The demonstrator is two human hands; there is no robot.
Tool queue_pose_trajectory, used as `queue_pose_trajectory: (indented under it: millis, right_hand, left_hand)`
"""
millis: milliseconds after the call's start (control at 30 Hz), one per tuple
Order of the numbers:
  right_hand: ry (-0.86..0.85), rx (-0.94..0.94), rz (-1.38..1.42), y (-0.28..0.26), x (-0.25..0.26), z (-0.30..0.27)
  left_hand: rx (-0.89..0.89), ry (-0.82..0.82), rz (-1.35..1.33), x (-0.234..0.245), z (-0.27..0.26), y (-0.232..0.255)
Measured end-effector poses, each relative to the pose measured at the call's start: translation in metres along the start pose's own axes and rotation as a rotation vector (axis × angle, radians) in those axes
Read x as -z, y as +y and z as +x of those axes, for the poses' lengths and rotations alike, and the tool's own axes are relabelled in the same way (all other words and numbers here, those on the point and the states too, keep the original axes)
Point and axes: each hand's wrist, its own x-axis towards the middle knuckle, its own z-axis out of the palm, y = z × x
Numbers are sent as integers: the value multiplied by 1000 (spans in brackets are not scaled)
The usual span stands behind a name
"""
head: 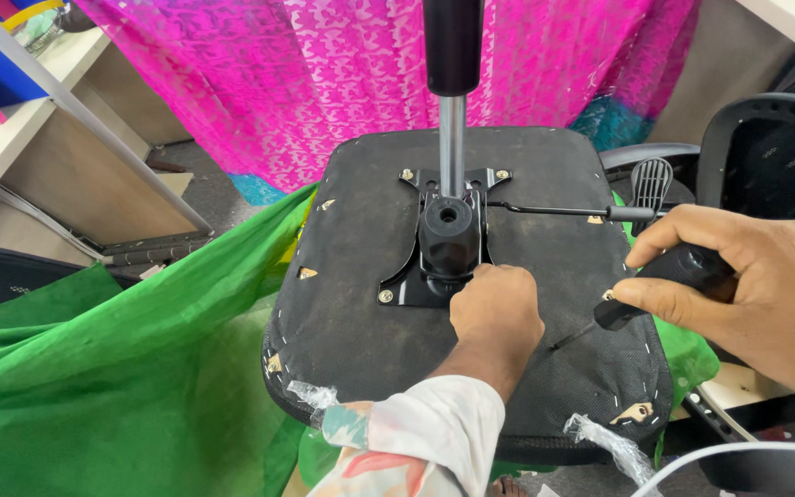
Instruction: The person uses a screwdriver to fasten screws into the underside of an office chair seat, securing the gas lift mechanism. They repeatedly pick up screws from a small container and tighten them into the mounting plate.
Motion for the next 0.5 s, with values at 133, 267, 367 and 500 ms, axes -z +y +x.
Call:
queue_pose_trajectory:
  millis: [133, 267, 367, 500]
  right_hand:
    - [-23, -36, 4, 0, -1, 0]
    - [22, 11, 29, -5, -3, -1]
    - [52, 67, 51, -12, -1, -4]
    - [-3, 35, -63, -23, 2, -8]
  left_hand:
    - [-1, -14, 12, -5, 2, 3]
    - [-74, 20, 50, -11, 6, 1]
    - [-220, 42, 134, -13, 7, -2]
    - [-343, 16, 298, -4, 8, -14]
